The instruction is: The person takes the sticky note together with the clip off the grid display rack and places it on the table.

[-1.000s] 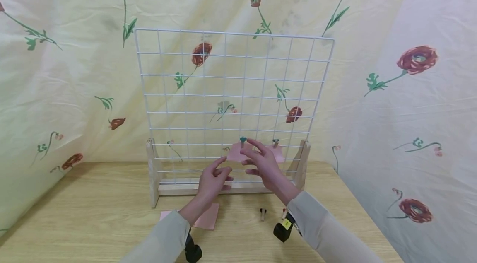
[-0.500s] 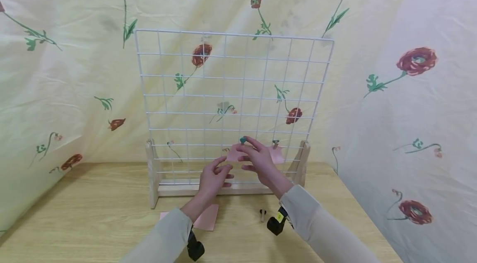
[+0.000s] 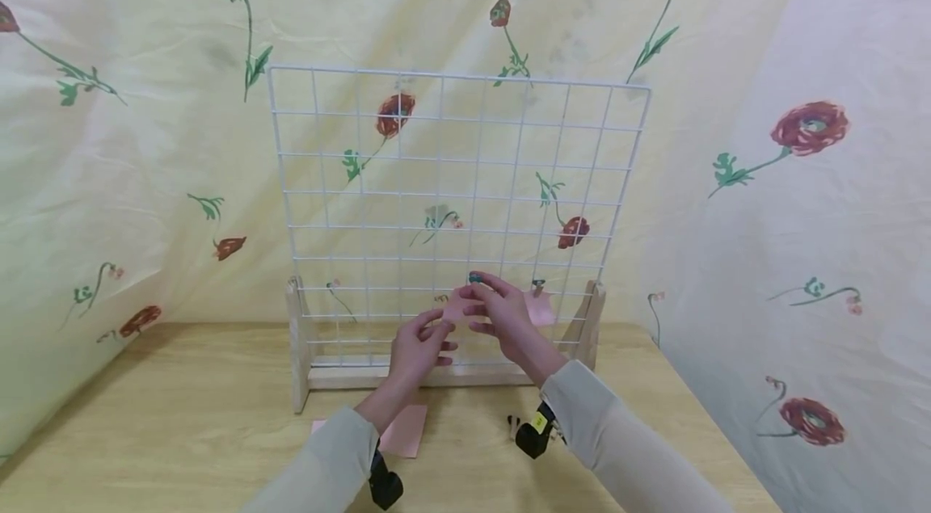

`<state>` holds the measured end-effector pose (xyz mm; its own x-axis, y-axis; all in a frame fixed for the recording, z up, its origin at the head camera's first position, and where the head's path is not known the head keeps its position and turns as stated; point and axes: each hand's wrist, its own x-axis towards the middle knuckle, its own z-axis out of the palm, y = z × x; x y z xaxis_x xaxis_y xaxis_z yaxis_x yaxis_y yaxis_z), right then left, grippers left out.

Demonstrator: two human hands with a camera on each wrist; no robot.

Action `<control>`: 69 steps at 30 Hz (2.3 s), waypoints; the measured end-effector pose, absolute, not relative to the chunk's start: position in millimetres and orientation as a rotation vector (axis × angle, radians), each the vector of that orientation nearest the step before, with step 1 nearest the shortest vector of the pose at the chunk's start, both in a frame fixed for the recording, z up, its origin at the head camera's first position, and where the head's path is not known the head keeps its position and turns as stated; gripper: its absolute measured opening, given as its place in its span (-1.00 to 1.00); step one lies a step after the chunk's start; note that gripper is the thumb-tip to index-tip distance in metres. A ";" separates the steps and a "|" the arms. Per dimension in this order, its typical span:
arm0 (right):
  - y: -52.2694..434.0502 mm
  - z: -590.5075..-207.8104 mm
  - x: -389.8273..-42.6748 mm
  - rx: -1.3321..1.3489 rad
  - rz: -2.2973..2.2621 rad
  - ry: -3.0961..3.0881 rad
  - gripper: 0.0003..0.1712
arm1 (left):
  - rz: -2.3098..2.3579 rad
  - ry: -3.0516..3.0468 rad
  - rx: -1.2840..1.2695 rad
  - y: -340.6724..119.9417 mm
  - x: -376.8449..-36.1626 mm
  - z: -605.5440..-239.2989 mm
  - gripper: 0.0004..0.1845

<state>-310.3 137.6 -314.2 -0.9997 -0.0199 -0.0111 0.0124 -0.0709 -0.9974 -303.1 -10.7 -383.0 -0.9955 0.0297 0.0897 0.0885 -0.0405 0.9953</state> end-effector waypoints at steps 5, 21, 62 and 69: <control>137.3 -315.4 -311.7 0.010 -2.285 2.141 -0.57 | -2.243 -2.129 -0.126 -9.3 -303.3 -383.7 -0.58; 134.1 -314.7 -314.5 0.086 -2.363 2.098 -0.65 | -2.241 -2.144 -0.118 -7.2 -305.6 -382.1 -0.63; 129.2 -314.6 -315.9 0.117 -2.519 2.043 -0.58 | -2.222 -2.150 -0.121 -6.0 -300.9 -377.5 -0.66; 131.1 -311.9 -315.0 0.117 -2.531 2.035 -0.59 | -2.240 -2.148 -0.109 -5.5 -299.7 -375.5 -0.67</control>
